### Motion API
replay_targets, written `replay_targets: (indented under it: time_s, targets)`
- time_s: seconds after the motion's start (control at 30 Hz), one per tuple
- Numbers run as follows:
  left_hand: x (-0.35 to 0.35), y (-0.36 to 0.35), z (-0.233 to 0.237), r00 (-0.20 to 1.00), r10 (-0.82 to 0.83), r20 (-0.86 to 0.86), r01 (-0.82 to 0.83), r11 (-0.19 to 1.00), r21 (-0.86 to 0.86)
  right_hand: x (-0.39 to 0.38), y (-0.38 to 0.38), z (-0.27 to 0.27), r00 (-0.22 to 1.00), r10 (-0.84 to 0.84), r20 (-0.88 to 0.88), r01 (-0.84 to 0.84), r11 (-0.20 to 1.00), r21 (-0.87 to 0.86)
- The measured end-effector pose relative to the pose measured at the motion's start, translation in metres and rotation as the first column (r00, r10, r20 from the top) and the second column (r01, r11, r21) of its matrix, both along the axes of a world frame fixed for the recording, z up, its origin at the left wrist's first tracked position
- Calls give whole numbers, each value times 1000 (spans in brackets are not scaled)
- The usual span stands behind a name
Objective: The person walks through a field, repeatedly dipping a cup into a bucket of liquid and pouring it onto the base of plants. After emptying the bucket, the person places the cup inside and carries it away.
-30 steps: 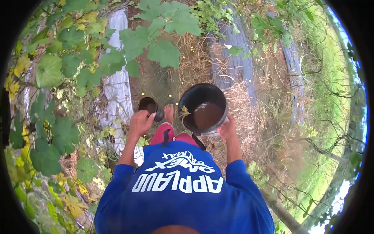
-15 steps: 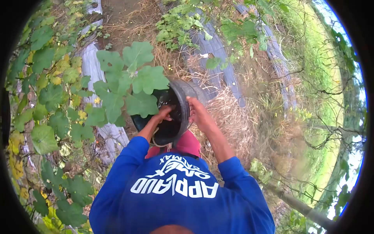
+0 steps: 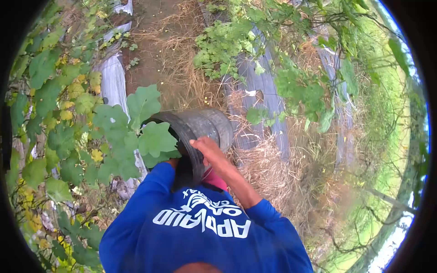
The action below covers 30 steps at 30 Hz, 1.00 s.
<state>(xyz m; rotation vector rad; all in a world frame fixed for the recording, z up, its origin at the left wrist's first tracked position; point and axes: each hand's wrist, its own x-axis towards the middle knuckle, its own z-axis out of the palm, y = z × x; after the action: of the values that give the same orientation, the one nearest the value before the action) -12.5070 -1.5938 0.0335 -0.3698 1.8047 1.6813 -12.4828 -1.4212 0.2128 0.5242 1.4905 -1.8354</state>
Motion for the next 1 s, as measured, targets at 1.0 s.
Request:
replay_targets:
  time_s: [1.0]
  targets:
    - [-187, 20, 15, 724, -649, -235, 335, 628, -703, -183, 54, -20, 981, -122, 148, 138, 985, -101]
